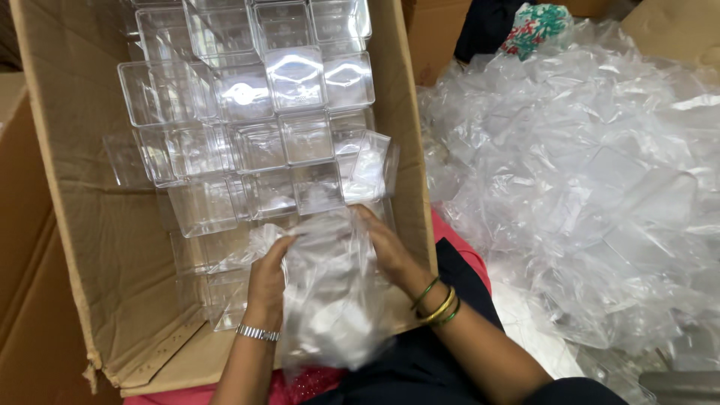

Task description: The person sits on the floor with an open cardboard box of clear plastic boxes on their lap. They take plastic bags, place a clear plastic box inside each bag, and put the bagged boxes back into the cardboard box, repeating this packing cycle throughout the episode.

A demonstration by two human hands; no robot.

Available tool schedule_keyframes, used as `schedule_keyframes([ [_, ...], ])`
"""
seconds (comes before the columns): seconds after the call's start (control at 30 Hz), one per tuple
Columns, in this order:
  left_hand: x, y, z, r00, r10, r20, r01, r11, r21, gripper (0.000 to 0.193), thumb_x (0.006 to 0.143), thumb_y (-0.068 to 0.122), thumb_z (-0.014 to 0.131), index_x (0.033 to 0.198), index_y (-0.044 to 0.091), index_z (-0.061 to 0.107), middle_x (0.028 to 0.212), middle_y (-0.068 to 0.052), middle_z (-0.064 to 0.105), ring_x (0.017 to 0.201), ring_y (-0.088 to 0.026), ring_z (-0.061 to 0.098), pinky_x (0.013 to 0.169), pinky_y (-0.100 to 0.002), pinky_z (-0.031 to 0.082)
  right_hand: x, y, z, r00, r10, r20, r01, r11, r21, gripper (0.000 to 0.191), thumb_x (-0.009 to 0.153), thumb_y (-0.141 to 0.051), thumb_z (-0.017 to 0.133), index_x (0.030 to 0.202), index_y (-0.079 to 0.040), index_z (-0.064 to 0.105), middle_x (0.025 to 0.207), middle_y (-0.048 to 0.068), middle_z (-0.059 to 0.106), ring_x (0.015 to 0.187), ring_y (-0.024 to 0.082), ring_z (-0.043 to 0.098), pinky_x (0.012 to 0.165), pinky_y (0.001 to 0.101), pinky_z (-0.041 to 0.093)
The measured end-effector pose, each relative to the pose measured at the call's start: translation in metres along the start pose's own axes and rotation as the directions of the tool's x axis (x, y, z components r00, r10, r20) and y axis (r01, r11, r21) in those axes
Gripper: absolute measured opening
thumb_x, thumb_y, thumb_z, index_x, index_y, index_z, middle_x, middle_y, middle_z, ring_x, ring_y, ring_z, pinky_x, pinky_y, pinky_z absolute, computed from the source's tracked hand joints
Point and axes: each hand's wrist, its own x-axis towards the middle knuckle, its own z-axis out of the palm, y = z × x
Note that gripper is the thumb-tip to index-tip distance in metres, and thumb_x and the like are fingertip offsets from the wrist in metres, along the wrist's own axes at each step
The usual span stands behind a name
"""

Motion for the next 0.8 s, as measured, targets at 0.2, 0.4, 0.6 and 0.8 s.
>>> schedule_keyframes([
  [0.2, -0.032, 0.011, -0.001, 0.985, -0.171, -0.033, 0.174, 0.951, 0.256, 0.044, 0.089, 0.038, 0.069, 0.111, 0.003, 0.082, 0.102, -0.015, 0.078, 0.089, -0.022, 0.065, 0.080, -0.036, 0.051, -0.046, -0.014, 0.019, 0.935, -0.323, 0.145, 0.346, 0.750, -0.563, 0.032, 0.103, -0.009, 0.047, 0.125, 0.007, 0.064, 0.134, 0.014, 0.058, 0.125, 0.024, 0.059, 0.111, 0.0339, 0.048],
  [0.4, -0.074, 0.035, 0.025, 0.933, -0.349, -0.085, 0.357, 0.881, 0.310, 0.034, 0.087, 0.035, 0.075, 0.105, 0.007, 0.083, 0.078, -0.003, 0.072, 0.060, -0.016, 0.050, 0.053, -0.033, 0.038, -0.087, -0.026, 0.021, 0.981, -0.105, 0.165, 0.153, 0.936, -0.316, 0.047, 0.100, -0.028, 0.062, 0.126, 0.011, 0.062, 0.136, 0.022, 0.060, 0.128, 0.029, 0.058, 0.111, 0.0360, 0.049],
  [0.6, -0.087, 0.044, 0.060, 0.990, -0.059, 0.127, -0.037, 0.767, 0.641, 0.027, 0.091, 0.027, 0.074, 0.083, 0.001, 0.074, 0.068, -0.006, 0.068, 0.057, -0.015, 0.057, 0.050, -0.033, 0.043, -0.129, -0.033, 0.026, 0.849, 0.268, 0.456, -0.440, 0.836, 0.327, 0.065, 0.091, -0.028, 0.077, 0.137, 0.013, 0.057, 0.127, 0.022, 0.066, 0.119, 0.026, 0.062, 0.113, 0.0342, 0.046],
  [0.8, -0.085, 0.091, 0.043, 0.887, 0.437, 0.151, -0.418, 0.619, 0.665, 0.050, 0.075, 0.026, 0.092, 0.109, -0.001, 0.068, 0.097, -0.010, 0.075, 0.083, -0.016, 0.072, 0.071, -0.034, 0.058, -0.126, -0.134, -0.076, 0.922, -0.271, -0.276, 0.263, 0.962, -0.067, 0.070, 0.085, -0.017, 0.081, 0.145, 0.009, 0.055, 0.128, 0.021, 0.065, 0.117, 0.026, 0.062, 0.110, 0.0355, 0.047],
])
